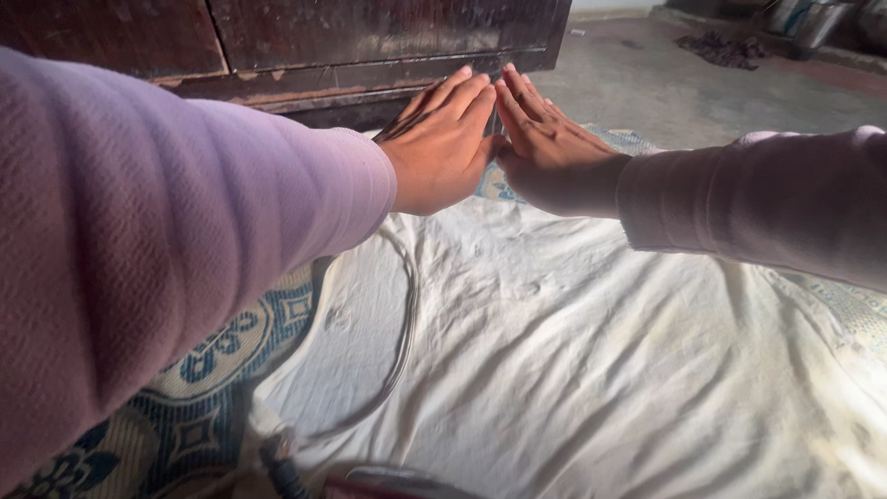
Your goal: The person irons a white t-shirt laid out on a patterned mat. They use a red electric iron, moving it back and forth across the fabric while holding the shirt flat with the other hand.
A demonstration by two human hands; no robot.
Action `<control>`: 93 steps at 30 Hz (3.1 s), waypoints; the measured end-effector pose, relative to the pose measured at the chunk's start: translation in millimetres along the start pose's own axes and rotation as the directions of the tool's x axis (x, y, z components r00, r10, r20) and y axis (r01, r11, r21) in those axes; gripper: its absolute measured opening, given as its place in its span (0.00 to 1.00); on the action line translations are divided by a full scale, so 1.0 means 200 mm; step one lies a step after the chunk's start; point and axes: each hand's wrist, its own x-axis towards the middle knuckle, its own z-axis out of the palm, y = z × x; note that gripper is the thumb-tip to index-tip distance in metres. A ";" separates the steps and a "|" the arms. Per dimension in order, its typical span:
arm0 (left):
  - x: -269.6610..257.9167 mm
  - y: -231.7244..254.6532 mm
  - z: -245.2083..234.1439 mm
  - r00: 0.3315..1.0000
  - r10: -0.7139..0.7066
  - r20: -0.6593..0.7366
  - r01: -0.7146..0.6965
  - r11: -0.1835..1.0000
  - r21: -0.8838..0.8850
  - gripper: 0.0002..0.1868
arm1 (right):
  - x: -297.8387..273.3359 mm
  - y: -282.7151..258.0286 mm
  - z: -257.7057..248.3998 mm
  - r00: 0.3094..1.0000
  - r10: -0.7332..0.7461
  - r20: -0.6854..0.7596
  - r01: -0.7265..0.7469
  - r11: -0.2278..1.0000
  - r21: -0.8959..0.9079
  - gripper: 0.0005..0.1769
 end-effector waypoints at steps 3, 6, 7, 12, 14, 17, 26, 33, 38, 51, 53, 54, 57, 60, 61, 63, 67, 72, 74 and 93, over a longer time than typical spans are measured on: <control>-0.08 0.02 -0.01 1.000 0.024 0.021 -0.024 1.000 -0.003 0.35 | -0.05 -0.09 -0.01 0.998 0.005 0.063 -0.004 1.000 -0.005 0.42; -0.14 0.03 -0.02 0.995 0.025 0.095 -0.024 1.000 -0.014 0.36 | -0.08 -0.18 0.00 0.982 0.090 0.164 -0.078 0.994 -0.080 0.42; -0.16 0.03 -0.02 0.994 0.025 0.109 -0.024 1.000 -0.012 0.36 | -0.09 -0.21 0.00 0.978 0.098 0.184 -0.085 0.994 -0.074 0.43; -0.27 0.05 -0.02 0.981 0.006 0.192 0.002 0.999 -0.037 0.36 | -0.15 -0.31 0.02 0.960 0.080 0.270 -0.079 0.997 -0.017 0.43; -0.34 0.07 -0.04 0.977 0.011 0.211 -0.003 0.999 -0.037 0.37 | -0.17 -0.35 0.04 0.942 0.102 0.319 -0.103 0.995 -0.015 0.45; -0.44 0.09 -0.09 0.956 -0.009 0.294 0.048 0.991 -0.126 0.38 | -0.21 -0.42 0.08 0.949 0.017 0.314 -0.008 1.000 -0.030 0.48; -0.83 0.16 -0.22 0.628 -0.049 0.777 0.387 0.886 -0.256 0.42 | -0.32 -0.57 0.04 0.840 -0.129 0.527 0.180 0.983 -0.047 0.48; -1.00 0.25 -0.37 0.701 0.127 0.702 0.349 0.797 -0.493 0.40 | -0.34 -0.57 0.03 0.824 -0.171 0.540 0.225 0.974 -0.035 0.50; -0.95 0.36 -0.47 0.520 0.263 0.813 0.269 0.852 -0.448 0.34 | -0.35 -0.57 0.02 0.822 -0.166 0.544 0.224 0.974 -0.041 0.49; -1.03 0.59 -0.24 0.757 0.464 0.461 -0.247 0.855 -0.455 0.16 | -0.35 -0.58 0.01 0.819 -0.154 0.553 0.225 0.972 -0.062 0.49; -1.02 0.64 -0.19 0.785 0.417 0.458 -0.143 0.842 -0.521 0.14 | -0.35 -0.58 0.02 0.824 -0.189 0.534 0.256 0.965 -0.053 0.48; -1.02 0.66 -0.18 0.797 0.394 0.457 -0.092 0.828 -0.553 0.14 | -0.36 -0.57 0.03 0.826 -0.206 0.525 0.272 0.961 -0.051 0.48; -1.05 0.71 -0.18 0.803 0.256 0.539 0.052 0.869 -0.491 0.14 | -0.37 -0.56 0.04 0.813 -0.198 0.548 0.261 0.965 -0.038 0.49; -1.02 0.68 -0.24 0.781 0.362 0.509 -0.036 0.839 -0.542 0.21 | -0.38 -0.53 0.06 0.811 -0.187 0.555 0.248 0.968 -0.036 0.49; -1.01 0.68 -0.27 0.786 0.356 0.506 -0.039 0.845 -0.533 0.21 | -0.38 -0.51 0.06 0.815 -0.198 0.544 0.258 0.965 -0.036 0.48; -0.99 0.68 -0.32 0.795 0.346 0.498 -0.049 0.855 -0.516 0.21 | -0.37 -0.46 0.07 0.823 -0.218 0.524 0.277 0.960 -0.036 0.46; -0.93 0.69 -0.42 0.741 0.063 0.669 0.269 0.885 -0.381 0.18 | -0.32 -0.37 0.08 0.844 -0.140 0.518 0.202 0.977 -0.065 0.43; -0.80 0.63 -0.45 0.796 -0.133 0.591 0.385 0.864 -0.324 0.21 | -0.19 -0.31 0.01 0.930 -0.117 0.348 0.084 0.991 0.108 0.34; -0.75 0.60 -0.46 0.758 -0.263 0.597 0.505 0.816 -0.281 0.21 | -0.17 -0.33 -0.05 0.938 0.101 0.331 -0.153 0.978 0.138 0.32; -0.51 0.47 -0.14 0.556 -0.408 0.724 0.831 0.282 -0.480 0.21 | -0.56 -0.71 0.01 0.675 0.296 0.676 -0.482 -0.516 0.708 0.18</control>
